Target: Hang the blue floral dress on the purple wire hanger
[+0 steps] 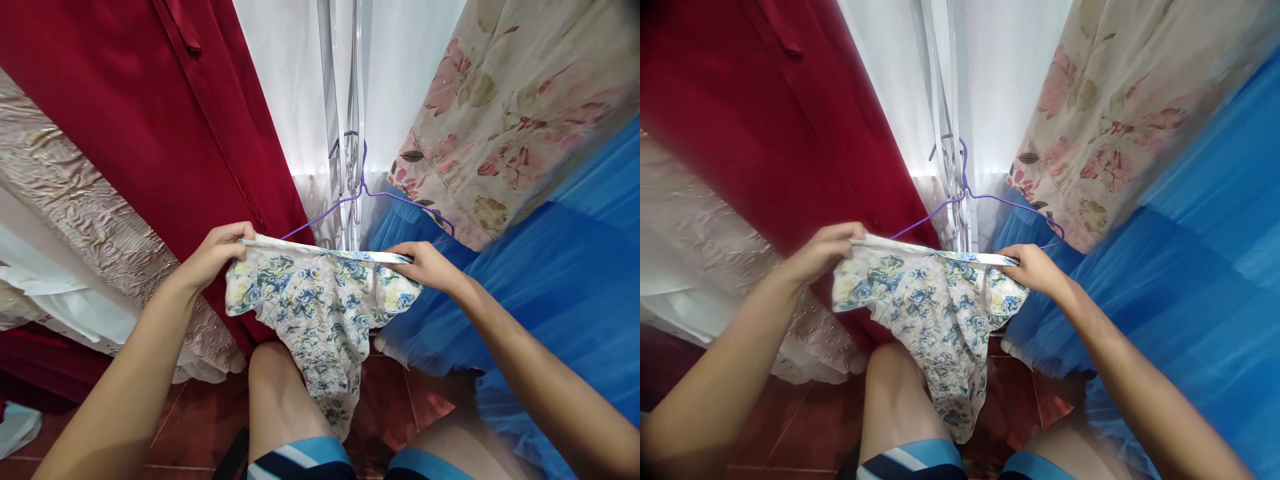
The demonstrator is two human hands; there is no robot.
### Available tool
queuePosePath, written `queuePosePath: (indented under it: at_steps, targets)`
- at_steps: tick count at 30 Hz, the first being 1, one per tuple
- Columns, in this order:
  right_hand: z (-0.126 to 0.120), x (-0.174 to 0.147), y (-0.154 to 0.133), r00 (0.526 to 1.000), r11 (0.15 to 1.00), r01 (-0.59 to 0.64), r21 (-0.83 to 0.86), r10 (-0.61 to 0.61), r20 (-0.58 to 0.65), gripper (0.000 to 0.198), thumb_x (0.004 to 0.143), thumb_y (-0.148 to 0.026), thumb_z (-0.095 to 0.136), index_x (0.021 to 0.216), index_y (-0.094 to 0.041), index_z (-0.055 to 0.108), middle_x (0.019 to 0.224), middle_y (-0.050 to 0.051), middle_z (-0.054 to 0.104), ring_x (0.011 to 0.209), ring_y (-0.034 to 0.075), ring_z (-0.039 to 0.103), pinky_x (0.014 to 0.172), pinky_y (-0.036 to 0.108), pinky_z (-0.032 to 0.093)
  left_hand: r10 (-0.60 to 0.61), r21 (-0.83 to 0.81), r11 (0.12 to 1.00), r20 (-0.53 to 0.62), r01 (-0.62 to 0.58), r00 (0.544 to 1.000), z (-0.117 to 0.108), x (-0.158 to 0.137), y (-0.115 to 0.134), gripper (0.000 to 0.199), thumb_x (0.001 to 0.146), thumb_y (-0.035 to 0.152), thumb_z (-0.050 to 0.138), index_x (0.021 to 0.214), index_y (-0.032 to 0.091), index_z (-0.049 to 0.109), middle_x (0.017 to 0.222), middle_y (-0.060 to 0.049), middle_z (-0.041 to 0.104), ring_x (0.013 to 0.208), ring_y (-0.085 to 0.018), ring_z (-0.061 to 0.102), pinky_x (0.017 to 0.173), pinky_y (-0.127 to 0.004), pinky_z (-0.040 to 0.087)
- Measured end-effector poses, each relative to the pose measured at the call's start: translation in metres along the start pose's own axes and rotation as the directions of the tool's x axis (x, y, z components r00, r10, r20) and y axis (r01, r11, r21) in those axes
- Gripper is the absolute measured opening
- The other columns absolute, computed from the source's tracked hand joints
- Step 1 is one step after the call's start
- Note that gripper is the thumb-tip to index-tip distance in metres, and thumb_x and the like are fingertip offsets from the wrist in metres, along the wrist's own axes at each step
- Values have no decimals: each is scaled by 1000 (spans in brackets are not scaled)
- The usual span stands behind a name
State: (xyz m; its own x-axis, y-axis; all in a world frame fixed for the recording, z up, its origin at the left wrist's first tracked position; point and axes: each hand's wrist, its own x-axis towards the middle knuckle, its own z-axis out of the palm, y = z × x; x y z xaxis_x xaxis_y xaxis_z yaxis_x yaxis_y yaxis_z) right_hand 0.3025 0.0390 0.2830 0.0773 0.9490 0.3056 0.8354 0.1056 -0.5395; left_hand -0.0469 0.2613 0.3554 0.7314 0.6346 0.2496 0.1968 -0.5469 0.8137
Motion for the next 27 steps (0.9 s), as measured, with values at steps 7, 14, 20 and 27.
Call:
queuePosePath:
  at_steps: [7, 14, 20, 27]
  targets:
    - [-6, -7, -4, 1000, 999, 18, -40, -18, -6, 31, 91, -22, 55, 115, -22, 75, 110, 4, 77, 95, 24, 72, 79, 30, 52, 80, 300, 943, 218, -145, 973, 2, 45, -29, 13, 71, 27, 54, 61, 19, 51, 64, -2, 51, 65, -17, 46, 61, -28, 38]
    - [0, -5, -5, 1000, 996, 19, -83, -19, -9, 34, 92, -20, 53, 119, -23, 73, 111, 6, 77, 95, 25, 72, 78, 29, 51, 340, 835, 391, 259, -387, 904, -9, 43, -27, 16, 82, 20, 49, 78, 23, 64, 86, -8, 61, 91, -29, 46, 86, -47, 37]
    - [4, -10, -5, 1000, 988, 1, -155, -3, -15, 36, 91, -22, 54, 123, -23, 71, 104, 8, 76, 93, 26, 70, 80, 30, 51, 302, 892, 266, 282, -365, 911, -6, 49, -19, 25, 84, 19, 48, 100, 24, 66, 113, -11, 65, 101, -34, 49, 84, -49, 39]
    - [13, -13, -10, 1000, 981, -22, -191, 18, -22, 44, 86, -13, 52, 126, -23, 69, 108, 8, 75, 97, 25, 69, 83, 29, 50, 330, 830, 386, 283, -403, 900, 23, 51, 8, 33, 86, 18, 46, 115, 18, 61, 134, -14, 58, 114, -34, 52, 93, -48, 41]
